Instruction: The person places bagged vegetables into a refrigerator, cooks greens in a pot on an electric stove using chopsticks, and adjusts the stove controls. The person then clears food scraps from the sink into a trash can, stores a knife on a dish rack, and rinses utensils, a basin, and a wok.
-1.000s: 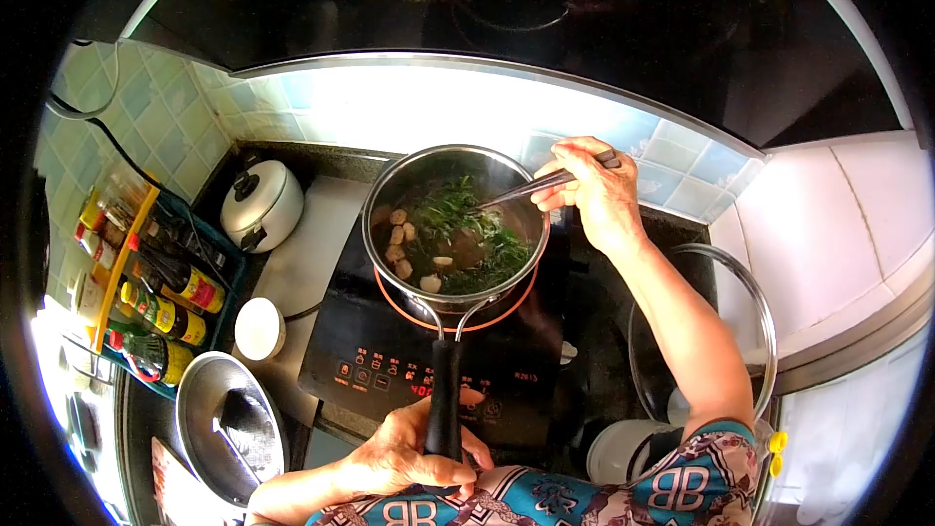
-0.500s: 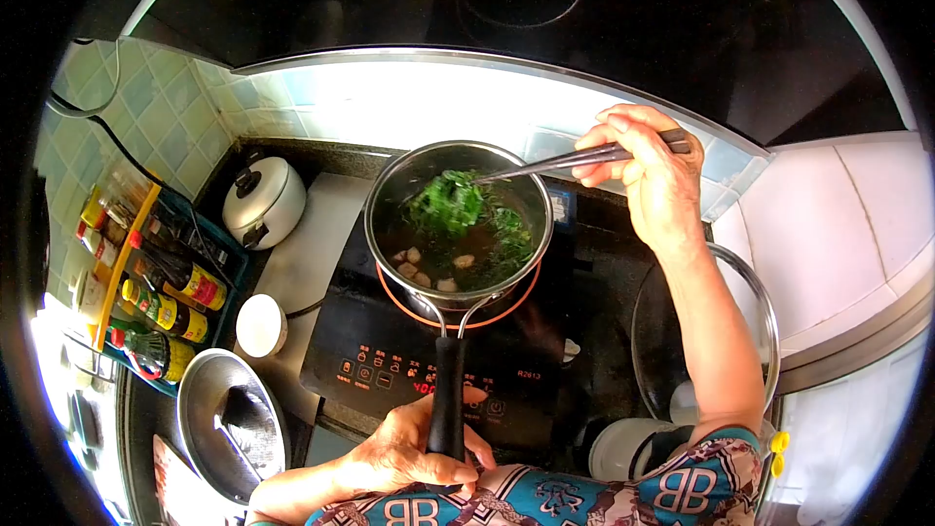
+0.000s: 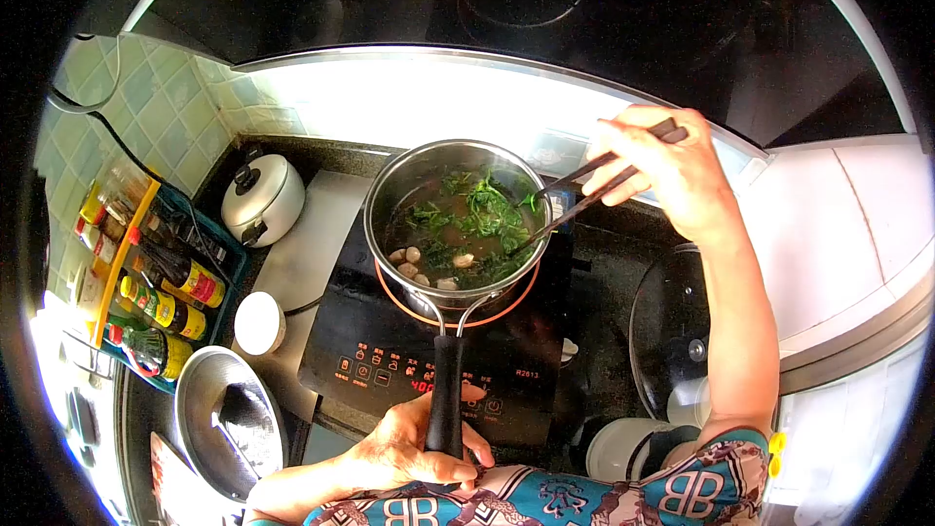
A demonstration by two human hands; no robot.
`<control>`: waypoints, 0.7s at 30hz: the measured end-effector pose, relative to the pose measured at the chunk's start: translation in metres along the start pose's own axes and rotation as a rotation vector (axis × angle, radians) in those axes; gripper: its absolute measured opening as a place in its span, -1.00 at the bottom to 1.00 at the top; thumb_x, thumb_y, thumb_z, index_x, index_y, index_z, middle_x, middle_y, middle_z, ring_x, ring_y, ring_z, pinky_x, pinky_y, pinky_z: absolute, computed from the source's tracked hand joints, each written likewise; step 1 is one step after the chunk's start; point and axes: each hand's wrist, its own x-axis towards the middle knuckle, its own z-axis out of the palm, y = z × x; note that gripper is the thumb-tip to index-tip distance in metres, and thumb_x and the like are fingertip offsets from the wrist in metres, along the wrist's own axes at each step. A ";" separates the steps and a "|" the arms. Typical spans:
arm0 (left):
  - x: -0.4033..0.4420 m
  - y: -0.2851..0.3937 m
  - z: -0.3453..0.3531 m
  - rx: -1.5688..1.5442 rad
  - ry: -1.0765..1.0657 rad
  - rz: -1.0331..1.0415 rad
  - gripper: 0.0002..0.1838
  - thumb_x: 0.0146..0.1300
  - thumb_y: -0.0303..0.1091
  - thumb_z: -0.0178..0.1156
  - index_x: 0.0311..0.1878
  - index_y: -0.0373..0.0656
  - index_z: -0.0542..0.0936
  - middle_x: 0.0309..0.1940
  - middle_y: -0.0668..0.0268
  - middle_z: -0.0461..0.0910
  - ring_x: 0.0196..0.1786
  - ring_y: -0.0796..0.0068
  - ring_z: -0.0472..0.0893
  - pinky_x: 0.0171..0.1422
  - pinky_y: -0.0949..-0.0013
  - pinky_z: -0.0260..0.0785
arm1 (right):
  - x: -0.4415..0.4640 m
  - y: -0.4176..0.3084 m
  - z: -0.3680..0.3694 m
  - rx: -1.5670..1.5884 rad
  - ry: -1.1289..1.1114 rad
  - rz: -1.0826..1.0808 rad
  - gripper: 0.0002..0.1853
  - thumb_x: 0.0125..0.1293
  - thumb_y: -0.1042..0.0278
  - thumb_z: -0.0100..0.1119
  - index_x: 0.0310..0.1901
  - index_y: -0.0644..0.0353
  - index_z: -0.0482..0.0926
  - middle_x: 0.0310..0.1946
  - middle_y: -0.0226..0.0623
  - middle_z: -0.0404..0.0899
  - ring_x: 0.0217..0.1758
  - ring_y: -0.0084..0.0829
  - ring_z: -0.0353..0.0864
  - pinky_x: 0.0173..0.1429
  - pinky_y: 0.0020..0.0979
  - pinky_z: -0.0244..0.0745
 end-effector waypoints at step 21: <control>0.002 -0.004 -0.008 0.102 -0.049 0.024 -0.02 0.00 -0.50 0.37 0.34 -0.40 -0.11 -0.28 0.27 0.55 -0.18 0.56 0.54 0.00 0.51 0.37 | 0.033 0.091 0.054 0.635 0.135 -0.030 -0.80 0.27 0.30 0.10 -0.37 0.28 0.51 -0.42 0.02 0.60 -0.43 -0.15 0.66 -0.46 -0.28 0.64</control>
